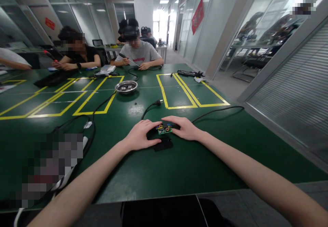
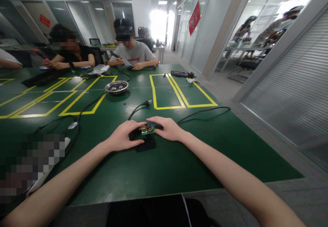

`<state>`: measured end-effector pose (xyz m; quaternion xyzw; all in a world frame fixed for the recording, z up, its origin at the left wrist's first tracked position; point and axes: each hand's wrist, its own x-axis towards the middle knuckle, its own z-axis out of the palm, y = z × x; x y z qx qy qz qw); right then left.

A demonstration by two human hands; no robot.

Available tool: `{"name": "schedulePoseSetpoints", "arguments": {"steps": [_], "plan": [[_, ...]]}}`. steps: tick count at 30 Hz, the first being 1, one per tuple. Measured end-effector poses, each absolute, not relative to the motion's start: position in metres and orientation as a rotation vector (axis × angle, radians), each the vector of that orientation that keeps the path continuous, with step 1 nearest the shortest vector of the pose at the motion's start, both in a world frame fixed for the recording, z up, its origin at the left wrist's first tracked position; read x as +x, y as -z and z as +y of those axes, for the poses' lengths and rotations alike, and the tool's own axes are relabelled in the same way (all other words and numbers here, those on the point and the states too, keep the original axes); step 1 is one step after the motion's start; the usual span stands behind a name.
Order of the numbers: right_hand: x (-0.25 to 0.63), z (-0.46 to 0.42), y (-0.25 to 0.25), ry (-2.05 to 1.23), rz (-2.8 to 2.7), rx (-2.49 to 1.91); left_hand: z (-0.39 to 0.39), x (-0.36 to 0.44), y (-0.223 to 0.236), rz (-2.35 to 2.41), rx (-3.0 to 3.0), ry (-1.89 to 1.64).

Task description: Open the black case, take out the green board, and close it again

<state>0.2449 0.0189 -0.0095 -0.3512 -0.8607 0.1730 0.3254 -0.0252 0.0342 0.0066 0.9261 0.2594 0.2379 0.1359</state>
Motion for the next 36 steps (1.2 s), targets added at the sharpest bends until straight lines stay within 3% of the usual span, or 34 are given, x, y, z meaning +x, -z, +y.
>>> {"name": "schedulePoseSetpoints", "arguments": {"steps": [8,17,26,36], "plan": [[0.265,0.035,0.003,-0.208,-2.261,-1.376,0.038,-0.026,-0.005,0.805,2.691,-0.594],[0.26,0.024,0.0,-0.782,-2.146,-1.078,0.04,-0.026,-0.002,0.856,2.704,-0.522],[0.236,0.022,0.007,-0.394,-2.267,-1.097,0.039,-0.02,0.002,0.896,2.696,-0.531],[0.235,0.023,0.013,-0.292,-2.285,-1.19,0.042,-0.025,0.001,0.881,2.601,-0.694]]}}
